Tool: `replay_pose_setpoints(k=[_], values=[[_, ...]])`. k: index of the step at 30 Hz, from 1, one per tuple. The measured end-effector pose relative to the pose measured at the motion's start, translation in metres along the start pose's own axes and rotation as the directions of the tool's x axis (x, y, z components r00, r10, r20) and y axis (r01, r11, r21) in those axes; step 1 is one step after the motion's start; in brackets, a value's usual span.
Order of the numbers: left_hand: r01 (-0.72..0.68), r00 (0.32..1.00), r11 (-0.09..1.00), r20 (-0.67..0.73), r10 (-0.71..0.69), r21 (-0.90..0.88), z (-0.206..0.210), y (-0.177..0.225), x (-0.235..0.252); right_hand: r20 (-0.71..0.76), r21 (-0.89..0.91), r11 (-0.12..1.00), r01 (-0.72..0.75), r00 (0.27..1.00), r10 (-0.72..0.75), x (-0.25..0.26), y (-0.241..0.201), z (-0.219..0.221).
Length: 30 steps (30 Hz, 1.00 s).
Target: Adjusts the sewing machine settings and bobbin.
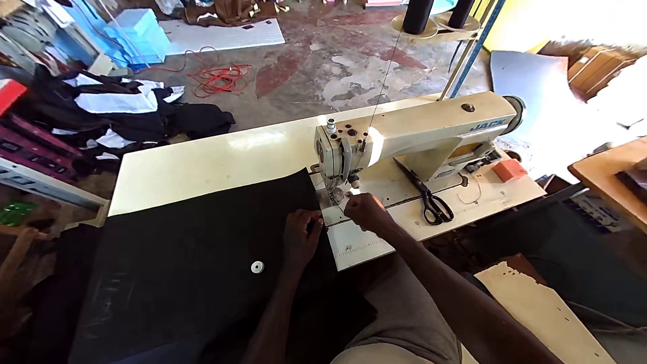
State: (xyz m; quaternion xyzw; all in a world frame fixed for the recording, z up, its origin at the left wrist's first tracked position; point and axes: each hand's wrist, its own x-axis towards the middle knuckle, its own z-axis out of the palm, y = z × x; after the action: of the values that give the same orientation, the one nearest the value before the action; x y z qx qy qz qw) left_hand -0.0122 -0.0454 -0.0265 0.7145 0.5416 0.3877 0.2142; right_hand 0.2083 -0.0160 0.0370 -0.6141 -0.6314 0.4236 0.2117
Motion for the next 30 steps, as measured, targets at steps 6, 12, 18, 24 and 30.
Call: replay_pose_setpoints(k=[6, 12, 18, 24, 30], values=[[0.017, 1.0, 1.0, 0.003, -0.017, 0.001, 0.0, 0.002, 0.001, -0.056, -0.492, 0.87, 0.022, 0.997, -0.058, -0.004, -0.004, 0.013], [-0.011, 1.0, 1.0, -0.007, 0.01, -0.02, -0.001, 0.001, 0.001, -0.067, -0.66, 0.751, -0.01, 0.997, -0.045, 0.001, -0.022, 0.022], [-0.016, 1.0, 0.999, -0.021, 0.015, -0.036, 0.0, 0.0, 0.0, -0.072, -0.022, 1.0, -0.015, 0.997, 0.014, 0.011, 0.001, 0.012], [-0.036, 0.999, 0.999, 0.015, 0.036, 0.04, 0.003, 0.007, 0.006, -0.02, 0.316, 0.943, -0.103, 0.993, 0.115, 0.006, -0.004, 0.017], [-0.213, 0.977, 0.967, 0.029, 0.211, 0.14, 0.028, 0.021, 0.03, -0.128, -0.034, 0.999, -0.02, 0.992, 0.015, 0.007, -0.013, 0.025]])
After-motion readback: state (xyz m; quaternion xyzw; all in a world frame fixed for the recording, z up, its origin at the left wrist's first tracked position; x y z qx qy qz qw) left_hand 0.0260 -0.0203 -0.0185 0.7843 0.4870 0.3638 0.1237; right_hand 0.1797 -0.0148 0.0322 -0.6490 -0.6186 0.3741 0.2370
